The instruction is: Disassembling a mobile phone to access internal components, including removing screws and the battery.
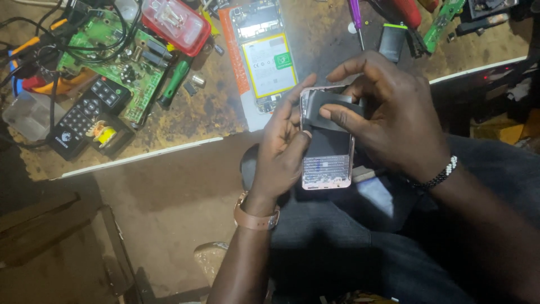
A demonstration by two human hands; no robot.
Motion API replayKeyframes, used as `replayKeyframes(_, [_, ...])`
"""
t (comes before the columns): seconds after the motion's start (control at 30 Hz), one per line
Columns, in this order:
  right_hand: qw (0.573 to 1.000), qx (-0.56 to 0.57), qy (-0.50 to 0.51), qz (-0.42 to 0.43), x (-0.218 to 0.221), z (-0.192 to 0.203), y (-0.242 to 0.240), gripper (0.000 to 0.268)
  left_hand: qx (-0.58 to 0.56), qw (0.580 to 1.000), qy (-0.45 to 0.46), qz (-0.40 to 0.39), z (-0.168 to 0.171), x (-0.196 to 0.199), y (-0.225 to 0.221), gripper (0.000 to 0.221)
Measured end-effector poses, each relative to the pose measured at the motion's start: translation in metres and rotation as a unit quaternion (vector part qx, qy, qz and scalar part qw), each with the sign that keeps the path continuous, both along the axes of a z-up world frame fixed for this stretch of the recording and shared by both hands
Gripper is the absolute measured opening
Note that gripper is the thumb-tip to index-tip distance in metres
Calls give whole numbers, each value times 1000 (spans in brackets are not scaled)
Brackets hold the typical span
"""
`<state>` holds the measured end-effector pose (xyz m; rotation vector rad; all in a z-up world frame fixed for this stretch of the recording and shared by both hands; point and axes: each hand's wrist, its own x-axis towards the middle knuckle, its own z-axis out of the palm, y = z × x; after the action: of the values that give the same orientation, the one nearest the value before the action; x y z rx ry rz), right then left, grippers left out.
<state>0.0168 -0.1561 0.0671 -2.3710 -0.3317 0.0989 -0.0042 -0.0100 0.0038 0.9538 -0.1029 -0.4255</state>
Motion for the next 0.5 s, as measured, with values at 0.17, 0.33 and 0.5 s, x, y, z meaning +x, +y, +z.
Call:
replayKeyframes(0.17, [1000, 6, 12, -3, 0, 2, 3, 31, -25, 1000, 14, 2, 0, 1, 0, 51])
replayKeyframes(0.33, [1000, 4, -11, 27, 0, 0, 3, 29, 7, 1000, -6, 3, 1, 1, 3, 52])
replayKeyframes(0.5, [998, -5, -35, 46, 1, -1, 2, 30, 24, 1000, -14, 1, 2, 0, 3, 50])
